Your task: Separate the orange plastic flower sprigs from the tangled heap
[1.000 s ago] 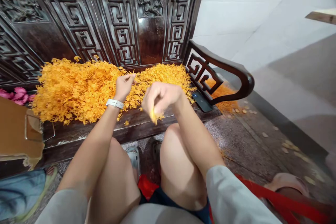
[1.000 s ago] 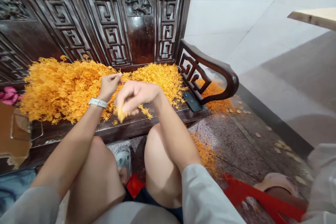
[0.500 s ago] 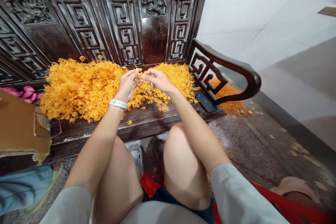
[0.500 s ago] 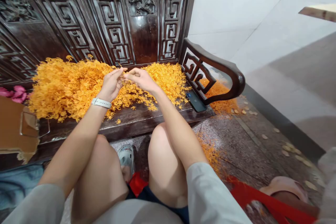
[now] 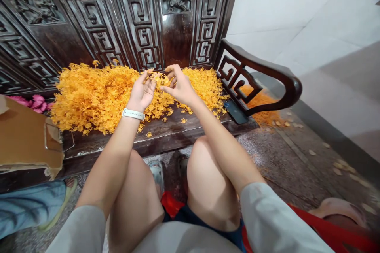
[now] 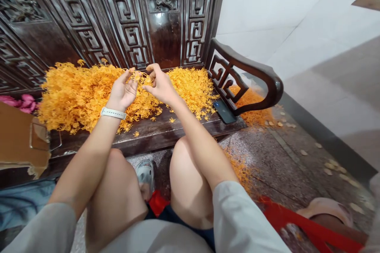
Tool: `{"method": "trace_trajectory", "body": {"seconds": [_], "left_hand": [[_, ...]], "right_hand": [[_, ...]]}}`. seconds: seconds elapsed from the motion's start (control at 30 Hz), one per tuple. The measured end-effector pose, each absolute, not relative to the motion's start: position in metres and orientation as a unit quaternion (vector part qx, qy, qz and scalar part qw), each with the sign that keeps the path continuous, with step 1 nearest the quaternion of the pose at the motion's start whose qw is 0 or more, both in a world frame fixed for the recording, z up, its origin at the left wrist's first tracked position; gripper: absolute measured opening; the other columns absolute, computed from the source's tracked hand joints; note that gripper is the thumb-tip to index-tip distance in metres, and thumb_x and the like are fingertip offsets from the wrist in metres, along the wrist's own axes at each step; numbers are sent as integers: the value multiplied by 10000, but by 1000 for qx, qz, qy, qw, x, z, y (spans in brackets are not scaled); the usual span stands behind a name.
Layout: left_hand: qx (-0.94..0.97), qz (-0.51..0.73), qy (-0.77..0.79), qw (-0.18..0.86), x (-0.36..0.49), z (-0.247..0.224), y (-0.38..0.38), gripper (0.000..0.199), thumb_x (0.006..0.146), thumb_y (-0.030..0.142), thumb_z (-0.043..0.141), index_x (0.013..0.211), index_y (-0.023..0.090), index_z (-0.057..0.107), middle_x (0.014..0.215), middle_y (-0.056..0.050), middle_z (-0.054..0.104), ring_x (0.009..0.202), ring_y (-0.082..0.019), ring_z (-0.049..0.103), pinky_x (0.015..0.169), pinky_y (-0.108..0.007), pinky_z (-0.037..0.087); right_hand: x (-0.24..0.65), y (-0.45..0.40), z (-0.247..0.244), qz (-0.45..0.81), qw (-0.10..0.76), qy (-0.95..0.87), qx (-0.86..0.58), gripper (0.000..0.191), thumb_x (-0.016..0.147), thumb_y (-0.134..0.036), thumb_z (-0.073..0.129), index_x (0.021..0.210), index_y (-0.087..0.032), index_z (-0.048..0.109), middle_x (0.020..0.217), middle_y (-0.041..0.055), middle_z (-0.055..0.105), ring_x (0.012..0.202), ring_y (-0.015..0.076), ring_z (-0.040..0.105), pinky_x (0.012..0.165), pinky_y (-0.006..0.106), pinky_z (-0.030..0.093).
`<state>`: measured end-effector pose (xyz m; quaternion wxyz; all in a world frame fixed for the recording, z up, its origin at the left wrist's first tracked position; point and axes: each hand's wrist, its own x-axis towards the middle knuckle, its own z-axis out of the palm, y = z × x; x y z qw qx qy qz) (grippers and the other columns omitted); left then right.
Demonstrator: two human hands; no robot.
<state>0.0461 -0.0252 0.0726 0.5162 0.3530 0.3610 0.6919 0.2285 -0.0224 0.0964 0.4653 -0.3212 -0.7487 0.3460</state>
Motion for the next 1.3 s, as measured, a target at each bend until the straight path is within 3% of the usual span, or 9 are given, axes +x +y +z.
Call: {"method": "trace_trajectory", "body": {"seconds": [0.13,0.3,0.53,0.67,0.8,0.93,1.07,1.2,1.3], "left_hand": [[376,665,350,542,43,83,-33,210,952,349,686,1080,198,757,1054,-99,782,969,-171,753,786,-244,639],[455,584,377,557,38,95,-50,275,836,263,745,1098,186,785,1128,-98,785,759,-112,697,661,-214,571],[550,566,415,453,57,86,-49,370,826,403,877,1153,243,814,767,-26,719,527,-107,591,540,-251,471],[541,596,415,424,62,80,-44,295,844,459,860,989,202,833,820,-51,744,527,-97,569,539,-269,473],[544,629,408,377,59,75,-36,315,806,494,885,872,196,804,774,-40,721,555,-106,579,519,-255,458],[549,665,399,311,58,72,-30,363,759,527,919,806,205,758,745,-25,702,635,-119,614,571,-243,481],[573,672,364,298,61,73,-31,378,805,536,890,795,202,715,710,-13,679,669,-124,636,679,-260,529],[567,670,368,307,60,74,-32,375,808,513,894,778,196,696,695,-8,666,656,-115,609,644,-241,495],[576,669,349,316,59,73,-32,353,825,478,885,771,190,689,710,-14,666,660,-111,602,638,-235,479]], "right_hand": [[228,-20,100,377,486,-723,-314,280,867,-281,804,1040,-233,590,850,-9,538,743,137,495,667,264,430],[232,-11,95,452,487,-692,-283,239,950,-421,735,995,-201,655,825,8,600,690,121,532,636,266,463],[230,-13,95,472,479,-674,-306,285,944,-453,766,995,-197,653,765,-6,571,642,112,536,594,258,479],[230,-15,95,488,486,-658,-304,334,936,-452,775,1060,-224,565,785,-14,584,630,110,544,561,245,463],[231,-12,91,470,486,-681,-281,447,895,-572,789,1020,-233,524,750,-29,585,614,109,567,550,240,476],[227,-14,93,469,480,-688,-277,504,895,-679,731,975,-212,559,777,-13,612,618,97,582,538,231,492],[223,-18,97,495,484,-671,-265,549,889,-717,710,1025,-204,571,820,0,635,626,89,587,545,223,509],[223,-16,95,495,481,-677,-255,594,794,-686,827,1012,-185,594,797,-2,625,652,97,594,556,222,515],[224,-11,91,486,494,-676,-251,576,823,-694,799,976,-178,594,779,0,630,617,85,568,544,221,493]]}}
